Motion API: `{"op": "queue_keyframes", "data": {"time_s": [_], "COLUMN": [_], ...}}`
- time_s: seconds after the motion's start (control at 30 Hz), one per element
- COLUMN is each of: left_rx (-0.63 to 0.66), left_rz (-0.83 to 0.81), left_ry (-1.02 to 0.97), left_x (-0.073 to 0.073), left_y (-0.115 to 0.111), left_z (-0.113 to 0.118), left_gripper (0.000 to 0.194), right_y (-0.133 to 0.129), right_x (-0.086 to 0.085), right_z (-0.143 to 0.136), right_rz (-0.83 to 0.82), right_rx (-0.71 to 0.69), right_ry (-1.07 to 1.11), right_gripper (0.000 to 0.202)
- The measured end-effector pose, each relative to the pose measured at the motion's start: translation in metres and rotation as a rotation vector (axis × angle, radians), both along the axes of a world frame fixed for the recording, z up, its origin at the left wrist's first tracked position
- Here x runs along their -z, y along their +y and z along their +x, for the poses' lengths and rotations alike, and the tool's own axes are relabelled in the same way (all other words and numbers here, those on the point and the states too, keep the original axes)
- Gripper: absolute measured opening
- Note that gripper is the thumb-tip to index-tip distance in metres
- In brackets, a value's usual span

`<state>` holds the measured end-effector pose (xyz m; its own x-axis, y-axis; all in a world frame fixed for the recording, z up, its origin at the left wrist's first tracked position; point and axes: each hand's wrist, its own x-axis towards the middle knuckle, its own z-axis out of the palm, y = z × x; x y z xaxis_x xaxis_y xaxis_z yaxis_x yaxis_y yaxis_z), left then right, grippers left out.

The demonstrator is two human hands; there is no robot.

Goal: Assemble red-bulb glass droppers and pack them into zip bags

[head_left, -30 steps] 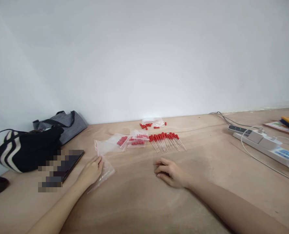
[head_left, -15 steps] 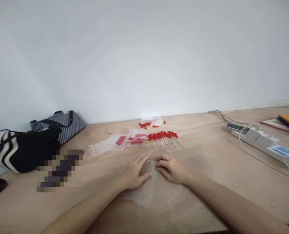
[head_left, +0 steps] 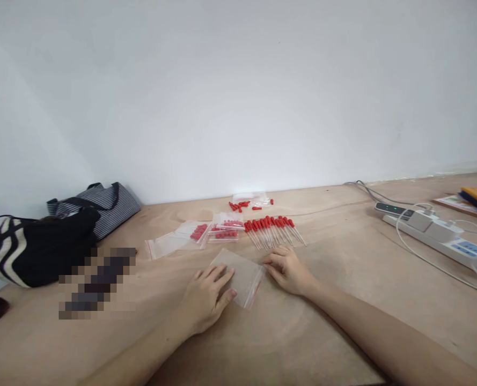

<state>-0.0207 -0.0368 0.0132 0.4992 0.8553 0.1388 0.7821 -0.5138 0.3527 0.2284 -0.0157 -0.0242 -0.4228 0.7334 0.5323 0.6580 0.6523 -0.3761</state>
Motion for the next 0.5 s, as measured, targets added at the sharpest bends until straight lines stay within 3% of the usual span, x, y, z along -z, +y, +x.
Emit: {"op": "queue_keyframes", "data": {"time_s": [0.07, 0.2, 0.3, 0.5], "left_rx": [-0.023, 0.212, 0.304, 0.307], "left_rz": [0.046, 0.034, -0.025, -0.133], "left_ry": [0.002, -0.022, 0.007, -0.01], "left_x": [0.0, -0.002, -0.001, 0.008], "left_y": [-0.002, 0.012, 0.025, 0.028], "left_z": [0.001, 0.006, 0.014, 0.024], "left_gripper": [0.044, 0.049, 0.064, 0.068], "right_y": [0.0, 0.0, -0.001, -0.004], "right_x": [-0.001, -0.004, -0.007, -0.009], "right_z": [0.002, 0.007, 0.008, 0.005], "right_rz": [-0.01, -0.031, -0.051, -0.036], "right_rx": [-0.029, -0.115, -0.171, -0.265], "right_ry": [0.001, -0.009, -0.035, -0.047], "right_gripper": [0.013, 0.016, 0.016, 0.02]}}
